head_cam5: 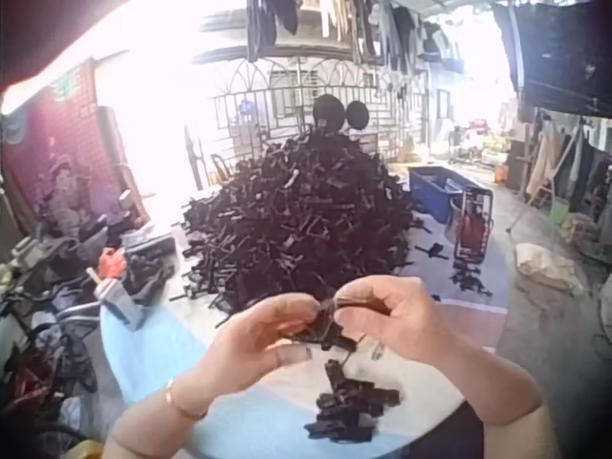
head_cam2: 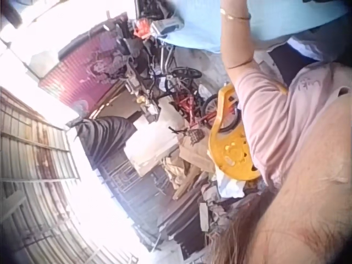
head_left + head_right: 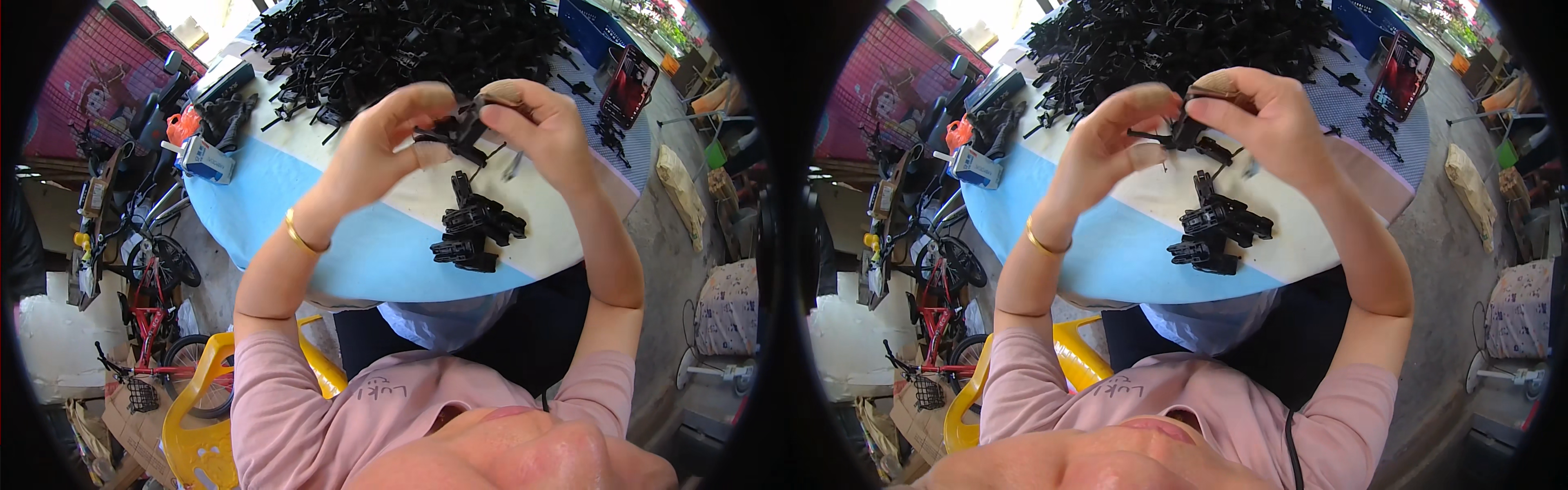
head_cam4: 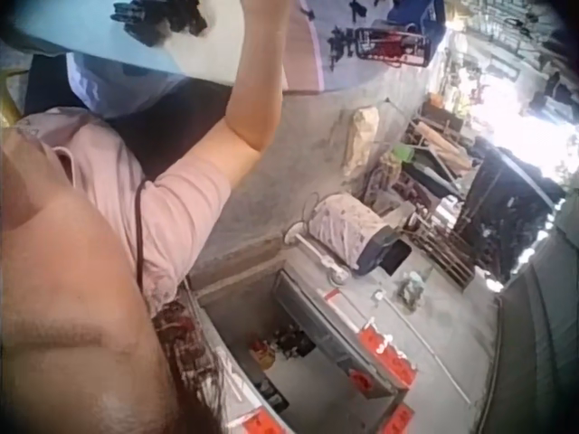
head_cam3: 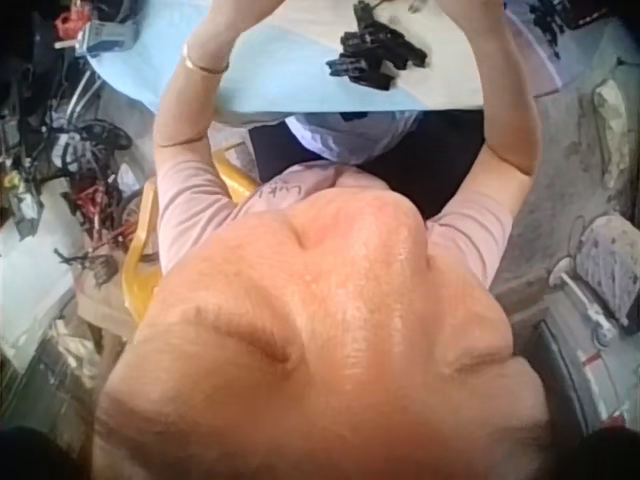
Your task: Assembling small black plastic components by hand at a workstation.
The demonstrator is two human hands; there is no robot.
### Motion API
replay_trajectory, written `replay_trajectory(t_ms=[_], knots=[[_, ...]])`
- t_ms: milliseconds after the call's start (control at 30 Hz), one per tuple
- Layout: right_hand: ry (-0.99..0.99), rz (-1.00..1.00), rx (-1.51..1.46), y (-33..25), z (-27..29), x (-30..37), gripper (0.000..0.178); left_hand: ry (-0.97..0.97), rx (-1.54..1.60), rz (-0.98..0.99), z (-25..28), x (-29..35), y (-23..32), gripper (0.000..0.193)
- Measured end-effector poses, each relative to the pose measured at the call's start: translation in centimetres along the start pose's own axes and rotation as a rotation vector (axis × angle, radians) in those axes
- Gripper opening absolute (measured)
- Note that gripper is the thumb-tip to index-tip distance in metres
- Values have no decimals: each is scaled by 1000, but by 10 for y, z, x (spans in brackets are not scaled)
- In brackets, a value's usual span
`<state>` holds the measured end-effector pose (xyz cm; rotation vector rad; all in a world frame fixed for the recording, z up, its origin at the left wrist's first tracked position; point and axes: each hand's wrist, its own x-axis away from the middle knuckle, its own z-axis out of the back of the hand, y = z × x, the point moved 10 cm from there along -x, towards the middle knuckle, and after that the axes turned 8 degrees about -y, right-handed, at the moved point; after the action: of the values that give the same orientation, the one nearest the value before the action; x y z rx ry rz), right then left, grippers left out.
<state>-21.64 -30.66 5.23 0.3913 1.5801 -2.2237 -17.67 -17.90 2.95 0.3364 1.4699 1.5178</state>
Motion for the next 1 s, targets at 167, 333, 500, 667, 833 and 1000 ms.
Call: replay_trajectory(t_ms=[167,333,500,667,833,1000], knots=[[-245,30,-136,0,-14,1,21,-335,700,70,-42,1,-10,32],[-306,103,-129,2,-20,3,21,-187,838,242,-46,6,-26,23],[-317,58,-105,1,-25,6,21,-198,651,213,-38,7,-29,18],[-311,32,-88,3,-24,6,21,-199,635,225,-38,5,-24,17],[-237,54,28,2,-26,7,19,-114,647,297,-35,9,-27,15],[-36,28,79,-3,-15,11,13,140,223,83,-4,8,-15,14]])
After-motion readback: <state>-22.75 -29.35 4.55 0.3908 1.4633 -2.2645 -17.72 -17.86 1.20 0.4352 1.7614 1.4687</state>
